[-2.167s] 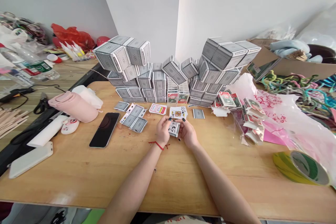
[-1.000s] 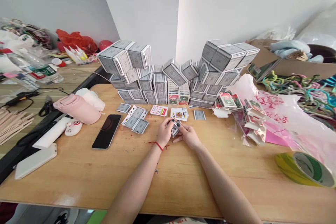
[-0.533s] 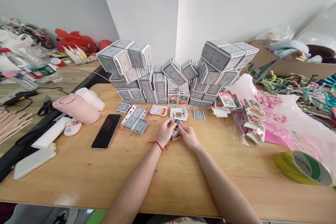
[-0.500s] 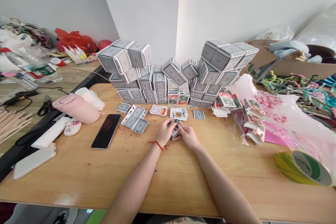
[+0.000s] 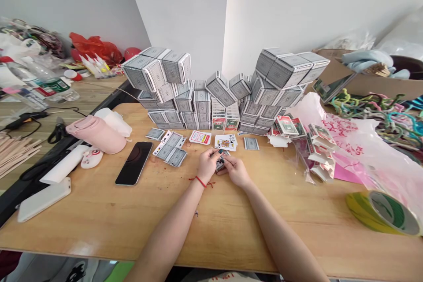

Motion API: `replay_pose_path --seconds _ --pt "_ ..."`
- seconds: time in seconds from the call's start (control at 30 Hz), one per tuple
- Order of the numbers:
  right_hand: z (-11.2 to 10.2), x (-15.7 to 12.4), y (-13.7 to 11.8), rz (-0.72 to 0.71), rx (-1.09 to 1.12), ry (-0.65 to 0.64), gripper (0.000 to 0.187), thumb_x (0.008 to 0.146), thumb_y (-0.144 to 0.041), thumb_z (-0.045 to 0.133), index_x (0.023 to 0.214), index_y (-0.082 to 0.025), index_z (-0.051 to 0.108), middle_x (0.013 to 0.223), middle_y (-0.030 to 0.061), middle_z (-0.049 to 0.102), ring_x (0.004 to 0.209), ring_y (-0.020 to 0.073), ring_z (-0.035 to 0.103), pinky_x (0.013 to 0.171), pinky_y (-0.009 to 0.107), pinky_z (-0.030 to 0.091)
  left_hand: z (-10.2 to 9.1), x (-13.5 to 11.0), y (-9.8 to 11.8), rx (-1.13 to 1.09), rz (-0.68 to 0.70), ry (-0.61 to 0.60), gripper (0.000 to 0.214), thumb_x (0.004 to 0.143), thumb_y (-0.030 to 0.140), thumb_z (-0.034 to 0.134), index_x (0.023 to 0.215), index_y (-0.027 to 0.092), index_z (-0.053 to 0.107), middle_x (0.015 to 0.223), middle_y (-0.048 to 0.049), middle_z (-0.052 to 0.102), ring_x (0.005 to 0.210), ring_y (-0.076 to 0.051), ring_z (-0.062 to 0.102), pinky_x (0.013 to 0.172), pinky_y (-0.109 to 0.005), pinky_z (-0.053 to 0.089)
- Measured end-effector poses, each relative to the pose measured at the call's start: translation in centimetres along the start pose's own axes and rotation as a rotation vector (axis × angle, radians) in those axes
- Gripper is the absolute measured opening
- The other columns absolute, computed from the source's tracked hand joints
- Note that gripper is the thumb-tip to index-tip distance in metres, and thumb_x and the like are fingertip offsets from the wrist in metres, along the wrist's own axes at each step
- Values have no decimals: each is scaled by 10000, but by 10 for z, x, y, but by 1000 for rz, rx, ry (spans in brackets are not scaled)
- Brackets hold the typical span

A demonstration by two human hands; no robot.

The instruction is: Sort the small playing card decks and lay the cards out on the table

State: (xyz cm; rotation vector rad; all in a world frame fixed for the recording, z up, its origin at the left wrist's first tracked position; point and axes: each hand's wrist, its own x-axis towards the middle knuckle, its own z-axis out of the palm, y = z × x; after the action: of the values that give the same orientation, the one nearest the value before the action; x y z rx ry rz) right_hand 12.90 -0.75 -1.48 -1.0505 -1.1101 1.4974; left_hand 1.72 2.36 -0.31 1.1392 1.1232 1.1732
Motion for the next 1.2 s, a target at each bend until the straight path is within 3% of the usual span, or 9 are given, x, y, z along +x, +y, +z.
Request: replay_pose_path --seconds 0.2,0.37,0.47,0.87,1.2 --pt "-3 2 3 12 -49 25 327 770 -425 498 947 -165 590 743 27 611 585 145 619 546 310 562 -1 -6 4 229 136 -45 204 698 337 575 761 147 618 737 -35 629 686 -137 552 629 -232 418" --pt "-5 0 -1 19 -33 -41 331 756 -414 520 973 -169 573 790 36 626 610 153 630 558 311 561 -2 -6 7 319 138 -89 200 706 333 573 766 149 625 747 -37 642 691 -138 567 629 -226 424" --pt "-5 -2 -3 18 -11 -53 351 740 -417 530 986 -169 575 822 42 626 653 163 635 567 310 562 -3 -5 5 352 133 -88 214 728 339 548 768 143 625 727 -34 639 670 -132 564 611 -219 422" --pt "3 -4 5 -20 -99 132 375 710 -469 516 902 -177 652 704 25 593 516 145 606 456 302 557 -2 -8 0 470 240 -26 273 789 361 460 701 149 609 623 -12 599 571 -105 499 531 -189 363" --pt "2 -6 5 -90 -248 85 336 751 -460 474 859 -196 652 677 32 618 509 174 628 508 323 555 -5 -8 2 439 221 4 297 798 357 445 691 155 634 634 -32 628 580 -118 536 560 -204 378"
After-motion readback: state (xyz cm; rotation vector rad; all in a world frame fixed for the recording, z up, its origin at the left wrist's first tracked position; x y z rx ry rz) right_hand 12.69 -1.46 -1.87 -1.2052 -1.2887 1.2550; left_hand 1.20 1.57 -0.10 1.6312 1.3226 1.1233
